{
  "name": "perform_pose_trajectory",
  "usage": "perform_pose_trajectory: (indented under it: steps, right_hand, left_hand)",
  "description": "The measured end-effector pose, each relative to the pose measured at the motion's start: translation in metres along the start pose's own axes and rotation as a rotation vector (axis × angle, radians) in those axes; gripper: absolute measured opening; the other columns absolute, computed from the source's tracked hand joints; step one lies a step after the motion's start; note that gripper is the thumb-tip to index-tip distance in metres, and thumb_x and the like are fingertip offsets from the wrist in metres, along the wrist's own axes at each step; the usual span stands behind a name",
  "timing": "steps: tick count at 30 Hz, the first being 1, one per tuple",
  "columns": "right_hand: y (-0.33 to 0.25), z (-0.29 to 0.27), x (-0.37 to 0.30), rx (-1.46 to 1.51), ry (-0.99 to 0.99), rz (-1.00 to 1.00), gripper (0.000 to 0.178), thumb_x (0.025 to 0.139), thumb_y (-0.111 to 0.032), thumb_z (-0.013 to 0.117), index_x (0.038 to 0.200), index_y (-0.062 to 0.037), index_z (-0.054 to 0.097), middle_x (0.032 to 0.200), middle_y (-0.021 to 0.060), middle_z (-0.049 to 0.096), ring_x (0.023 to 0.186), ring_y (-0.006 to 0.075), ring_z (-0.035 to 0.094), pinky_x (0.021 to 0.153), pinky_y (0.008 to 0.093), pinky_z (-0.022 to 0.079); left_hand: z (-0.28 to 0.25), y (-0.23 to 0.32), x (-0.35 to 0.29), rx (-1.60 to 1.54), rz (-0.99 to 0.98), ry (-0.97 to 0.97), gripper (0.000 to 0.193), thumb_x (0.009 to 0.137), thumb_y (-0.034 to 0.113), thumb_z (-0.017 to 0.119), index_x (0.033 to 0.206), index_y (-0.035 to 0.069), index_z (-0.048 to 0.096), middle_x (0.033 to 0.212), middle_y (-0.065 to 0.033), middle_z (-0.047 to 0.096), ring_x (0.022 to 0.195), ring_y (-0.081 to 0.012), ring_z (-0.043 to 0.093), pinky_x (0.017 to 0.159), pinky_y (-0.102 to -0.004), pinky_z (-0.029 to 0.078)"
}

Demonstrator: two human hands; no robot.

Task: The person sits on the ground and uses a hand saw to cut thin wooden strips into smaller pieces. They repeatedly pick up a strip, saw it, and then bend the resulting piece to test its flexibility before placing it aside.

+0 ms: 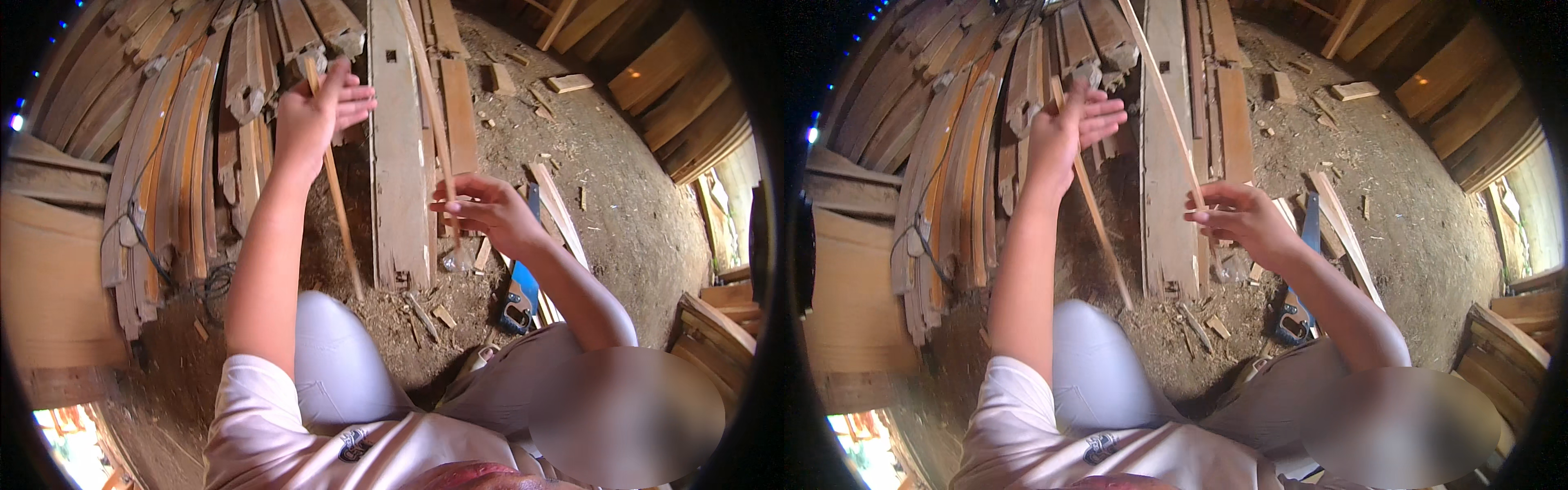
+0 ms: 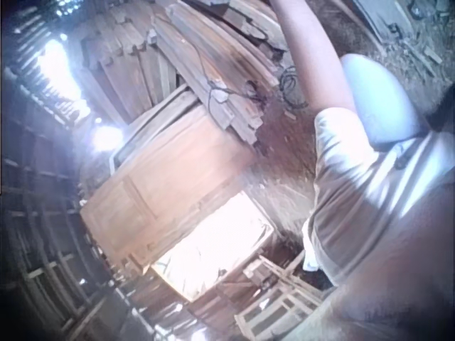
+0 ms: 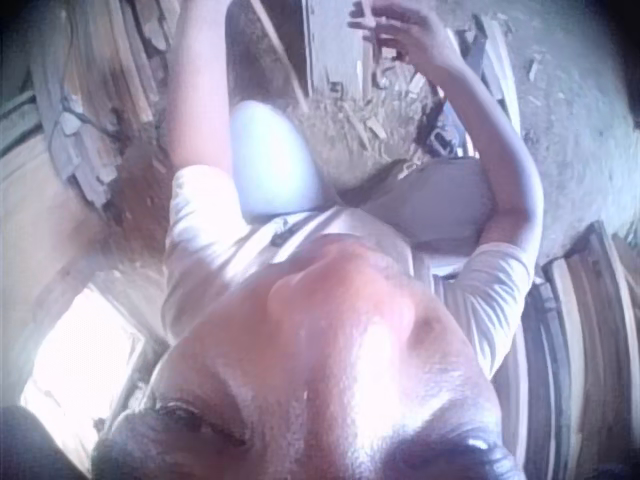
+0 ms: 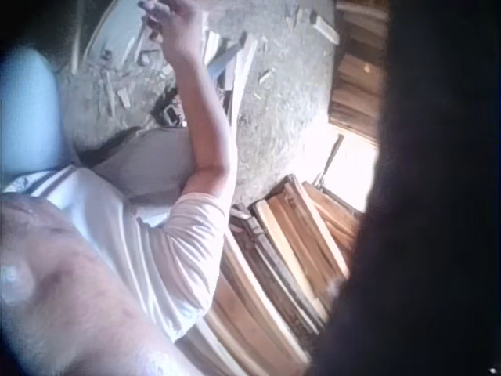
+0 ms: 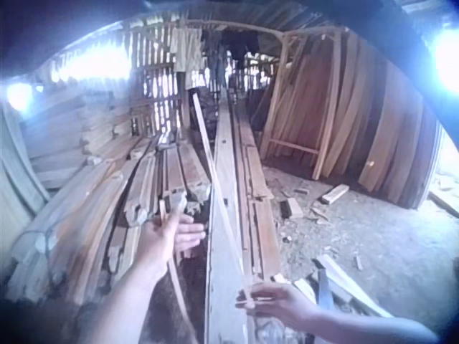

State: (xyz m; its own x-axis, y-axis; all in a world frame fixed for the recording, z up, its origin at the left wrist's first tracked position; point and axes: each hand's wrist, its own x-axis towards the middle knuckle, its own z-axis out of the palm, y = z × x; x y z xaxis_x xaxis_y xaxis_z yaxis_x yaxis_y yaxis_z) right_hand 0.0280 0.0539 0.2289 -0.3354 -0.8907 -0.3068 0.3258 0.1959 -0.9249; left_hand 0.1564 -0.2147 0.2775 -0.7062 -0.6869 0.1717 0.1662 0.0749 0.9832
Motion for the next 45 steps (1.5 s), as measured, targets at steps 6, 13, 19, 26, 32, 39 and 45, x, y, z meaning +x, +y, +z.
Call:
perform_pose_trajectory:
  steps: [6,13,19,26,32,39,45]
  right_hand:
    - [0.041,0.036,0.024,-0.105,-0.057,-0.021,0.034,0.094,-0.016,0.079,0.124,-0.0011,0.073,0.116,0.0065,0.075,0.106,0.0116,0.067,0.097,0.0287,0.052]
    - [0.067,0.038,0.023,-0.107,-0.102,0.112,0.055,0.088,-0.025,0.085,0.128,0.0094,0.067,0.112,0.0135,0.075,0.106,0.0173,0.070,0.101,0.0298,0.052]
    - [0.061,0.031,0.019,-0.075,-0.132,0.082,0.040,0.089,-0.025,0.085,0.117,0.0012,0.076,0.103,0.0074,0.076,0.097,0.0146,0.069,0.092,0.0284,0.054]
    - [0.069,0.029,0.023,-0.151,-0.123,0.065,0.042,0.095,-0.029,0.079,0.125,-0.0003,0.074,0.104,0.0072,0.078,0.098,0.0104,0.072,0.086,0.0262,0.055]
    - [0.063,0.038,0.021,-0.061,-0.128,0.095,0.044,0.099,-0.033,0.073,0.128,0.0007,0.071,0.100,0.0084,0.077,0.091,0.0128,0.074,0.068,0.0260,0.057]
    - [0.057,0.037,0.018,-0.197,-0.128,0.074,0.047,0.098,-0.038,0.073,0.125,0.0004,0.074,0.088,0.0078,0.076,0.077,0.0104,0.070,0.063,0.0284,0.054]
    - [0.058,0.038,0.017,-0.169,-0.107,0.088,0.044,0.096,-0.036,0.075,0.125,-0.0027,0.075,0.082,0.0049,0.074,0.072,0.0100,0.066,0.064,0.0280,0.052]
  left_hand:
    - [-0.016,-0.021,0.016,-0.369,-0.159,0.077,0.088,0.097,0.070,0.055,0.123,-0.015,0.057,0.119,-0.0335,0.069,0.110,-0.0396,0.073,0.091,-0.0373,0.065]
    - [-0.047,-0.075,0.031,-0.562,-0.220,0.083,0.092,0.104,0.068,0.033,0.139,-0.017,0.033,0.139,-0.0417,0.050,0.128,-0.0536,0.056,0.109,-0.0604,0.053]
    - [-0.058,-0.089,0.051,-0.618,-0.314,0.285,0.080,0.104,0.069,0.031,0.109,-0.009,0.045,0.095,-0.0261,0.066,0.106,-0.0476,0.069,0.099,-0.0666,0.057]
    - [-0.103,-0.107,0.069,-0.679,-0.427,0.511,0.072,0.102,0.072,0.036,0.096,0.000,0.040,0.065,-0.0091,0.047,0.073,-0.0327,0.066,0.092,-0.0635,0.061]
    - [-0.140,-0.114,0.074,-0.675,-0.541,0.657,0.075,0.098,0.077,0.037,0.072,0.007,0.039,0.057,-0.0045,0.043,0.056,-0.0221,0.056,0.077,-0.0479,0.066]
    - [-0.140,-0.117,0.070,-0.587,-0.564,0.655,0.077,0.094,0.083,0.036,0.071,0.009,0.040,0.055,-0.0027,0.044,0.051,-0.0177,0.049,0.053,-0.0316,0.056]
    - [-0.141,-0.117,0.070,-0.630,-0.570,0.655,0.078,0.092,0.085,0.034,0.074,0.009,0.038,0.057,-0.0015,0.042,0.050,-0.0158,0.045,0.049,-0.0262,0.048]
